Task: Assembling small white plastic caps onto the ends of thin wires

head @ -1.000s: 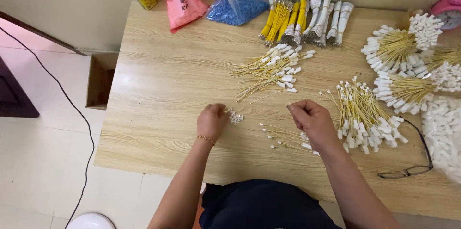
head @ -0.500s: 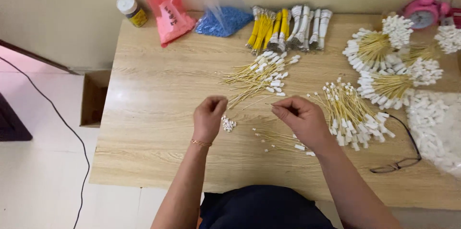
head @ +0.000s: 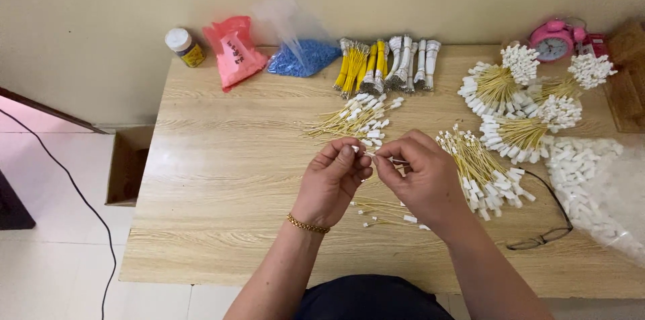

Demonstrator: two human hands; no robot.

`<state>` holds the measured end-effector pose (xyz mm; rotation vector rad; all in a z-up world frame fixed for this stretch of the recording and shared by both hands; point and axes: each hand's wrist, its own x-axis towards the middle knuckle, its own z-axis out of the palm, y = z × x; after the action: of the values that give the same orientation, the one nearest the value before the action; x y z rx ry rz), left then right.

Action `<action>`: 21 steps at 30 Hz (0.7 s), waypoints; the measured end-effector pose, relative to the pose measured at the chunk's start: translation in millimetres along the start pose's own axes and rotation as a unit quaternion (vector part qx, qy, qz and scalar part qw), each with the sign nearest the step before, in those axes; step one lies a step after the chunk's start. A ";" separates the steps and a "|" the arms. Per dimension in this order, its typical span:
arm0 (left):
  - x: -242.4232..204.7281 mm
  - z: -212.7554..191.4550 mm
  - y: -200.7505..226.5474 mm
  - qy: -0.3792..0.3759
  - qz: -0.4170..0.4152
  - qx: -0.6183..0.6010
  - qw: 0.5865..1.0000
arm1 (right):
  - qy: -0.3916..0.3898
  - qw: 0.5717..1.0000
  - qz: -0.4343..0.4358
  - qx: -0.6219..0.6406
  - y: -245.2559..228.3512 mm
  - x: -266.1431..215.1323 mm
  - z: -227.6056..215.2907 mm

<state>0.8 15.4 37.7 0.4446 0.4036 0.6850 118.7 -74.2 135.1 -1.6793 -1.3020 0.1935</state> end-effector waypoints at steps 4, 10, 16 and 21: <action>-4.0 0.4 -1.4 -0.010 -0.011 -0.013 1.000 | 0.003 0.999 -0.032 -0.036 2.4 0.1 2.4; -9.3 4.9 1.0 0.001 -0.026 -0.028 0.999 | 0.033 0.994 -0.077 -0.072 -5.1 2.1 3.4; -8.1 5.5 0.7 0.010 -0.030 -0.033 0.999 | 0.026 0.989 -0.110 -0.094 -2.0 4.3 5.1; -8.2 4.5 1.1 0.011 -0.022 -0.021 0.999 | 0.027 0.983 -0.137 -0.123 2.0 6.3 6.3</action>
<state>-3.4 9.5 43.8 0.3867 0.4173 0.6543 118.7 -65.4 132.9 -1.6706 -1.5477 -0.1824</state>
